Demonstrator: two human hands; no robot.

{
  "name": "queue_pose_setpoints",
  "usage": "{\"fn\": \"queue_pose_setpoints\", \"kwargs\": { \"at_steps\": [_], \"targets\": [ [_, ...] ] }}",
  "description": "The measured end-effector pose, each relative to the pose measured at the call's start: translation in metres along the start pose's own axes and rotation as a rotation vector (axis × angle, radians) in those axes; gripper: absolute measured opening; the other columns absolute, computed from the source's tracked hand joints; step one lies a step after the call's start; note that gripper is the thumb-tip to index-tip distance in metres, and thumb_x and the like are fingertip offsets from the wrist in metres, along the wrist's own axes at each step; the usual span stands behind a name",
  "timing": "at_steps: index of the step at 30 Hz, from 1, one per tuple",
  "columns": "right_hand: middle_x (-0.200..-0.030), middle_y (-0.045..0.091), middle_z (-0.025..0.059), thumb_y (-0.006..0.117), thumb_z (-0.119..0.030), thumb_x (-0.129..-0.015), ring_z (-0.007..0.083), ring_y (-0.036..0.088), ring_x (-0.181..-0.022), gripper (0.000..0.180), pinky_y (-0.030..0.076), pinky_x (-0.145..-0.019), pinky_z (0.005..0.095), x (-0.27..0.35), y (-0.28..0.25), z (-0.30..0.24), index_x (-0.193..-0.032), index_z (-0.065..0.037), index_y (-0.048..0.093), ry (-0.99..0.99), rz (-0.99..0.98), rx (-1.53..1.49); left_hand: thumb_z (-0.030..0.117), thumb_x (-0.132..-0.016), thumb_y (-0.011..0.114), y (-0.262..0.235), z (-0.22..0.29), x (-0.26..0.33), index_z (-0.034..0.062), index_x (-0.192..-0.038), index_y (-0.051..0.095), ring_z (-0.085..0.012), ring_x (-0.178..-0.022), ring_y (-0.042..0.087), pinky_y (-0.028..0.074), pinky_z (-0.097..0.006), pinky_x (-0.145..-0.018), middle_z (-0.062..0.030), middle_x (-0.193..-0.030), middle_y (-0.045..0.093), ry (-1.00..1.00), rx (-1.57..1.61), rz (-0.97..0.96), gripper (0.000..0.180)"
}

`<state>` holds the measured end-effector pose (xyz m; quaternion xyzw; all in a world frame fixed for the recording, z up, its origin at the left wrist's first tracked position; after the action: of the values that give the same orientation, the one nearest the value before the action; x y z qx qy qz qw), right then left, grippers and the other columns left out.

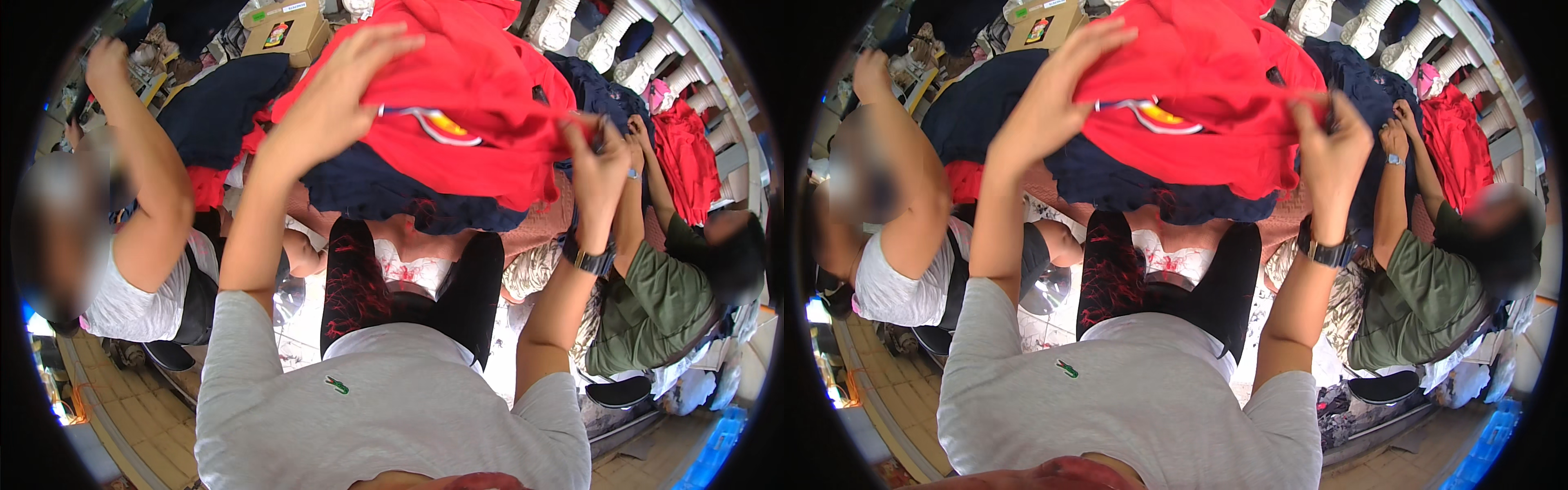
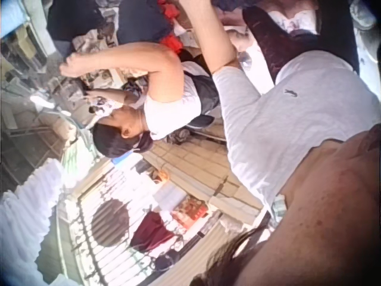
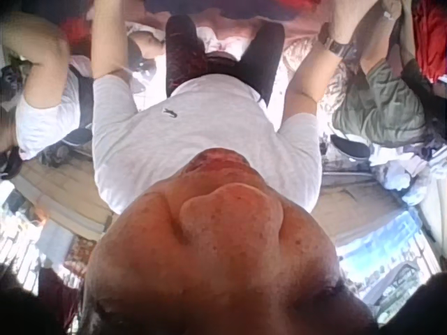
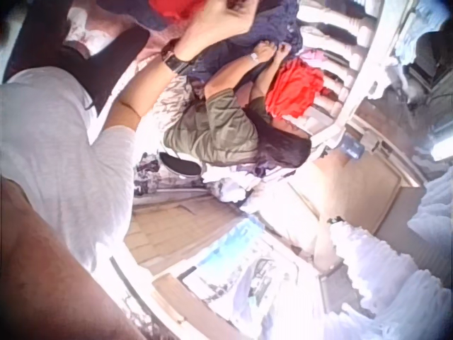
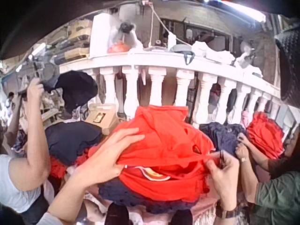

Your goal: The person trims loose threads and tags from a red hoodie using small scissors. They repeatedly lift and turn the garment to access different areas, cutting small threads and removing tags from the fabric.

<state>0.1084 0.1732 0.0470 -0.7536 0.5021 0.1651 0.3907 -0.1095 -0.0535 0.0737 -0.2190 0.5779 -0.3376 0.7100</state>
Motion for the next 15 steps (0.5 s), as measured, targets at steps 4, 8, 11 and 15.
{"fn": "queue_pose_setpoints", "kwargs": {
  "at_steps": [4, 8, 11, 15],
  "targets": [
    [-0.1, 0.067, 0.0002, 0.073, 0.001, -0.084, 0.0025, 0.048, -0.068, 0.03, 0.035, -0.059, 0.0185, 0.053, -0.004, -0.014, -0.113, 0.0, 0.07, 0.083, 0.011, -0.181, -0.011, -0.064, 0.066, 0.022, 0.017, 0.062, 0.0075, -0.126, 0.064, -0.0338, -0.118, 0.056, 0.044, -0.044, -0.103, -0.0116, -0.126, 0.058, -0.041, -0.029, 0.089, 0.064],
    [-0.094, 0.066, 0.0018, 0.072, 0.001, -0.087, 0.0005, 0.047, -0.06, 0.021, 0.031, -0.052, 0.0182, 0.094, 0.0, -0.063, -0.108, -0.001, 0.071, 0.044, 0.054, -0.359, -0.006, -0.066, 0.069, 0.019, 0.033, 0.09, 0.0027, -0.114, 0.068, -0.0329, -0.112, 0.06, 0.047, -0.042, -0.097, -0.0143, -0.118, 0.063, -0.013, -0.037, 0.262, 0.049],
    [-0.075, 0.066, -0.0008, 0.069, -0.009, -0.096, 0.0023, 0.057, -0.064, 0.012, 0.037, -0.054, 0.019, 0.116, 0.042, -0.083, -0.103, 0.001, 0.072, 0.298, -0.269, -0.535, -0.007, -0.072, 0.074, 0.012, 0.054, 0.082, 0.0004, -0.108, 0.067, -0.0315, -0.102, 0.063, 0.051, -0.038, -0.089, -0.0175, -0.115, 0.063, 0.077, -0.033, 0.357, 0.038],
    [-0.062, 0.057, -0.0022, 0.066, -0.023, -0.101, 0.0028, 0.05, -0.054, 0.027, 0.033, -0.049, 0.0209, 0.117, 0.093, -0.061, -0.104, 0.004, 0.067, 0.523, -0.28, -0.795, -0.009, -0.076, 0.074, 0.027, 0.06, 0.074, -0.0011, -0.106, 0.067, -0.024, -0.083, 0.065, 0.053, -0.031, -0.069, -0.0161, -0.108, 0.063, -0.009, 0.241, 0.536, 0.032]
  ]
}}
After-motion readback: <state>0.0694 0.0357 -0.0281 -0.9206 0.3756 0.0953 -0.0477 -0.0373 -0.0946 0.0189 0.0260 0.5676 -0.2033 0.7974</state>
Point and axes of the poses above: each hand's wrist, its own x-axis away from the middle knuckle, its own y-axis out of the palm, z = x × y, the point moved 6 cm from there along -x, towards the middle knuckle
